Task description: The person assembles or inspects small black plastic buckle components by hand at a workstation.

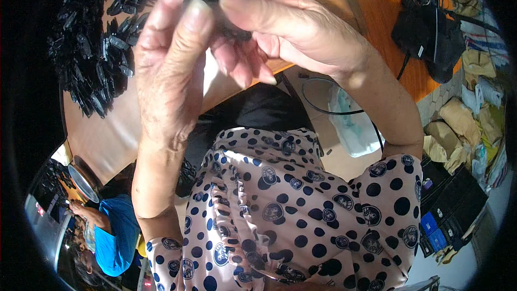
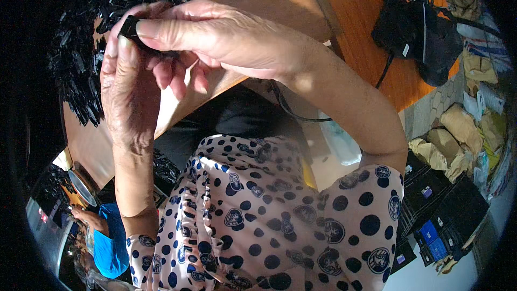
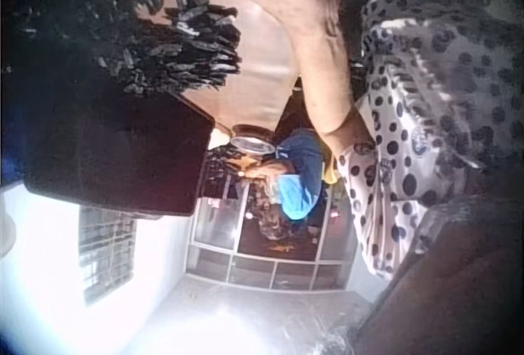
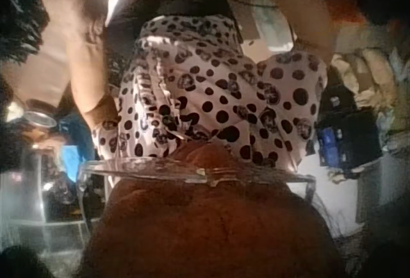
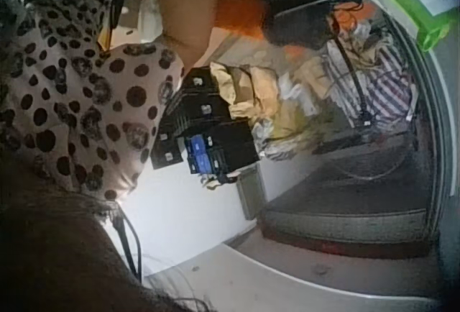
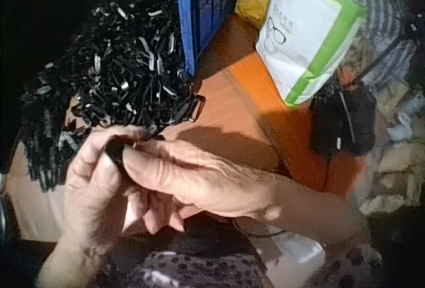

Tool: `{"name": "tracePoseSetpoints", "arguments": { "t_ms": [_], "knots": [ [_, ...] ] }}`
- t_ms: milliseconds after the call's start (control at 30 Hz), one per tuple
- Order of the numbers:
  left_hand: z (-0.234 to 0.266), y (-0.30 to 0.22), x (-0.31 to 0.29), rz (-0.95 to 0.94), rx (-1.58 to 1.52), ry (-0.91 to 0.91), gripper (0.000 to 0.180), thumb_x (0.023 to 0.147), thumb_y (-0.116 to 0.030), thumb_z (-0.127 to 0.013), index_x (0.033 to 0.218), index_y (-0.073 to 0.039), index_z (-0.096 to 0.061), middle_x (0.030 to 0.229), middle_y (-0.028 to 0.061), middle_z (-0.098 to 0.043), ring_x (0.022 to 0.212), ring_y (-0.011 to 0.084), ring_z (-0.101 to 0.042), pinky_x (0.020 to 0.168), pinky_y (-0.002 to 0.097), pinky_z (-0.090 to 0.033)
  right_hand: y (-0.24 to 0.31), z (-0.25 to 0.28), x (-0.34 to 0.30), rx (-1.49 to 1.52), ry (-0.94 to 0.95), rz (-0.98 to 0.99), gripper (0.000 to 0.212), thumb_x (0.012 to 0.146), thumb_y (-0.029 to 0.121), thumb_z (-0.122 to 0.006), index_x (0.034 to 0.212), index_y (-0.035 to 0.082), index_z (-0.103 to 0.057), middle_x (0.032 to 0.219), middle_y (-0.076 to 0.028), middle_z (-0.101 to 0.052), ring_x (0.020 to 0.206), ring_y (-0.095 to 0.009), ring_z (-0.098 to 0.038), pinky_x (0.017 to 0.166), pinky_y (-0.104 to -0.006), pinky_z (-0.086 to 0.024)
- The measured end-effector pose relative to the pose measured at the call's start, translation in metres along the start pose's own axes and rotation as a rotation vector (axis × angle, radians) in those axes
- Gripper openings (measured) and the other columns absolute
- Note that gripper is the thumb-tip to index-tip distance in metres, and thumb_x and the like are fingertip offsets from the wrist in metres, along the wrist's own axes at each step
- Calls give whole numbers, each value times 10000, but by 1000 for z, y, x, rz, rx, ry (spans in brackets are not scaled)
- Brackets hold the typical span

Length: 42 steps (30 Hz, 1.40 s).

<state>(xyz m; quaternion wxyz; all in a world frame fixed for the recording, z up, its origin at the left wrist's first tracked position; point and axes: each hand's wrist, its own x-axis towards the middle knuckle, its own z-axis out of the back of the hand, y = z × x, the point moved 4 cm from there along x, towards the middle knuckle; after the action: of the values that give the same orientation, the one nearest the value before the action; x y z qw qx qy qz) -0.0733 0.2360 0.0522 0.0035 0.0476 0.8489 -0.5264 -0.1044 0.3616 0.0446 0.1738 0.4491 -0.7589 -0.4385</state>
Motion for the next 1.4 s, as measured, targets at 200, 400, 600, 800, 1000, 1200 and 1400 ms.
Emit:
{"name": "tracePoseSetpoints", "arguments": {
  "t_ms": [200,400,600,800,1000,1200,1400],
  "knots": [
    [13,-20,-6,-6,-158,122,351,964,-268,-489,1228,-39,-516,1292,173,-505,1109,263,-548,913,408,-479,6,-20,24,-116,-27,81,392,938,419,-516,972,43,-621,735,-44,-626,621,-87,-599,514,-204,-472],
    [64,-27,-39,-176,-43,-187,232,961,-243,-523,1018,-36,-612,1068,80,-644,977,145,-591,899,306,-444,-9,-9,62,-377,-115,101,650,779,559,-668,1127,19,-571,929,-87,-647,741,-158,-636,567,-248,-506],
    [122,23,-112,140,-139,-415,163,940,-207,-550,960,-48,-580,893,91,-628,781,186,-620,730,293,-502,-40,-30,37,100,-142,265,202,953,233,-521,1054,61,-552,880,-45,-624,735,-107,-615,567,-219,-470],
    [132,31,-121,207,-33,-435,117,929,-191,-570,961,-78,-572,813,45,-603,698,132,-578,660,247,-469,-151,0,-73,-246,-396,-83,145,957,179,-505,1020,56,-548,865,-53,-593,757,-113,-597,609,-233,-473],
    [119,31,-104,125,557,-438,140,926,-202,-593,920,-64,-575,790,-15,-546,692,61,-484,649,214,-406,-248,48,-159,-633,-691,-314,161,937,145,-508,1013,37,-601,955,-86,-623,940,-214,-584,833,-313,-455],
    [71,48,-70,-134,1036,-266,116,919,-131,-596,910,-16,-581,794,0,-564,739,71,-491,697,202,-412,-379,94,-237,-626,-930,-523,253,850,153,-520,1046,2,-576,934,-162,-629,903,-272,-591,802,-389,-450],
    [64,67,-58,-137,1026,-300,99,927,-125,-588,919,-27,-585,812,-11,-557,728,58,-471,687,190,-402,-476,127,-305,-607,-1013,-483,234,795,98,-538,989,-25,-581,857,-154,-623,796,-260,-595,721,-369,-472]
  ]
}}
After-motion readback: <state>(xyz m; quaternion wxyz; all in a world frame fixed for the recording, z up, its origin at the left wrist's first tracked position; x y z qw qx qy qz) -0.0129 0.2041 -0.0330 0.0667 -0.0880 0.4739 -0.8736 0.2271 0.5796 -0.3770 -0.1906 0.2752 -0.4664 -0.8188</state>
